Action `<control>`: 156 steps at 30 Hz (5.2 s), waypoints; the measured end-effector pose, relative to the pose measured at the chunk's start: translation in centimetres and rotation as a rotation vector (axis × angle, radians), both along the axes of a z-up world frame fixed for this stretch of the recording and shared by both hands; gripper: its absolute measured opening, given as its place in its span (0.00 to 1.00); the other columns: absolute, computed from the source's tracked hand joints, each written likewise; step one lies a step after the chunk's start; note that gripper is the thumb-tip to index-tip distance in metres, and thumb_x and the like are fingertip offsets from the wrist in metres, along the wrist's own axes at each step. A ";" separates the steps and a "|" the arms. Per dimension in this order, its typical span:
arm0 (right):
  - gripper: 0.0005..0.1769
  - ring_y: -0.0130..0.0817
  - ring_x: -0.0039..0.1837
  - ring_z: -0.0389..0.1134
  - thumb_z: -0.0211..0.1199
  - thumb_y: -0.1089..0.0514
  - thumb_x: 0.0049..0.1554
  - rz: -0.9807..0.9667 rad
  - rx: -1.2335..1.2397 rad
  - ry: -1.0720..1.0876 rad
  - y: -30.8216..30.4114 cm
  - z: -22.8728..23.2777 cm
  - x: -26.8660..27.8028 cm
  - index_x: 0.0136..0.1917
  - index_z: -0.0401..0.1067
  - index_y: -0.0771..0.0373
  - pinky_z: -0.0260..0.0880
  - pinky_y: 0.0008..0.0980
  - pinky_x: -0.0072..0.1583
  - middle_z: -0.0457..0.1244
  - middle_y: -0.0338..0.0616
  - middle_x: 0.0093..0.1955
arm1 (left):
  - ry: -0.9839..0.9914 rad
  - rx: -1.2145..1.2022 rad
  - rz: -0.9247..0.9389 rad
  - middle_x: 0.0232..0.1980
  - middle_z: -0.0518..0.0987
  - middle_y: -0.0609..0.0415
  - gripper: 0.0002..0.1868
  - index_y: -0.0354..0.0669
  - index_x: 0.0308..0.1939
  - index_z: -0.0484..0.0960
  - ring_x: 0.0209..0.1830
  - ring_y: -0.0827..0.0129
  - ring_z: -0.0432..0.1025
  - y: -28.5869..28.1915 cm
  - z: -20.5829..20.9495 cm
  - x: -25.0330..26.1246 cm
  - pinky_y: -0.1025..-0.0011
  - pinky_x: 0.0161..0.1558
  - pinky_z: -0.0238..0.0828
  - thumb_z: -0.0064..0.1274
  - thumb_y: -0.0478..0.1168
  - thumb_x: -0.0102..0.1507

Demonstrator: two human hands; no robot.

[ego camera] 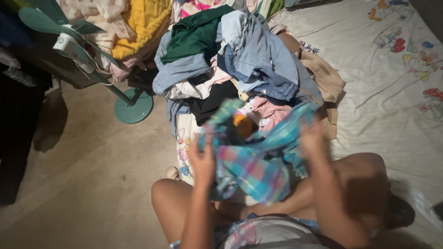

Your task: The person sits on a bed and folds a plaid shirt, then a pair of light blue jeans. They smooth and align the garments by hand, then place each folded item on the bed beside them.

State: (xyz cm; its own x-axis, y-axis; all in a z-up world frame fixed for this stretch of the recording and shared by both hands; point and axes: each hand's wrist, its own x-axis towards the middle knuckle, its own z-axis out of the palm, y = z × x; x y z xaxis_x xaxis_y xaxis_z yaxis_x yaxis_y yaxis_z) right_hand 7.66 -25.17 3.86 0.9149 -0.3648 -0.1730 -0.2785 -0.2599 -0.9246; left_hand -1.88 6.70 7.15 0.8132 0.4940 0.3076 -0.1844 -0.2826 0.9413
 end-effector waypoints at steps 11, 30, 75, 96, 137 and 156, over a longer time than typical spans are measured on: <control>0.32 0.60 0.65 0.62 0.71 0.60 0.58 -0.106 -0.932 -0.737 -3.4 4.8 0.5 0.70 0.62 0.74 0.63 0.46 0.62 0.60 0.66 0.64 | 0.450 0.027 -0.168 0.68 0.74 0.37 0.33 0.36 0.71 0.67 0.71 0.48 0.67 8.0 -7.5 2.3 0.60 0.69 0.59 0.51 0.54 0.69; 0.23 0.37 0.60 0.67 0.55 0.64 0.62 0.374 0.969 -0.154 5.5 1.0 1.1 0.70 0.61 0.58 0.70 0.39 0.62 0.66 0.44 0.59 | 0.017 -1.022 -0.495 0.78 0.59 0.41 0.55 0.37 0.81 0.48 0.76 0.55 0.57 0.7 -2.1 4.8 0.59 0.72 0.53 0.57 0.59 0.60; 0.36 0.35 0.75 0.63 0.60 0.70 0.45 0.695 0.166 -0.394 7.9 12.9 3.6 0.68 0.69 0.59 0.70 0.39 0.63 0.65 0.42 0.69 | 0.401 -0.517 -0.542 0.34 0.81 0.52 0.22 0.32 0.47 0.85 0.31 0.66 0.71 5.0 -3.5 8.2 0.65 0.35 0.67 0.54 0.50 0.62; 0.32 0.54 0.53 0.72 0.75 0.46 0.43 0.773 -0.721 0.124 9.1 -1.5 5.4 0.56 0.71 0.65 0.73 0.50 0.55 0.69 0.57 0.49 | 0.247 -0.148 -0.256 0.30 0.79 0.57 0.15 0.33 0.43 0.85 0.27 0.78 0.66 0.9 -8.7 13.3 0.74 0.28 0.64 0.61 0.44 0.63; 0.31 0.38 0.73 0.59 0.57 0.57 0.60 1.057 0.344 -0.136 14.7 -4.5 -1.4 0.76 0.59 0.62 0.56 0.38 0.73 0.59 0.46 0.74 | -0.382 -1.635 -1.032 0.68 0.72 0.42 0.36 0.38 0.72 0.66 0.67 0.48 0.67 0.7 0.0 2.2 0.48 0.68 0.60 0.50 0.57 0.67; 0.69 0.52 0.77 0.54 0.78 0.50 0.53 0.314 -0.284 -0.578 1.9 5.8 3.1 0.82 0.25 0.70 0.56 0.45 0.74 0.46 0.65 0.80 | 0.933 -0.336 -0.636 0.35 0.83 0.45 0.50 0.26 0.48 0.82 0.27 0.62 0.77 5.5 -12.2 -0.8 0.69 0.30 0.75 0.25 0.74 0.67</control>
State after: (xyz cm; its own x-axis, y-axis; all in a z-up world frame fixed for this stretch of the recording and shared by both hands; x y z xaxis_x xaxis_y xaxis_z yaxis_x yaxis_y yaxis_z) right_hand 10.76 -23.28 9.65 0.9007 -0.0287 0.4334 0.3626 -0.5000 -0.7865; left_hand -2.65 12.21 -5.02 0.7840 -0.1387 -0.6050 0.5967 -0.1000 0.7962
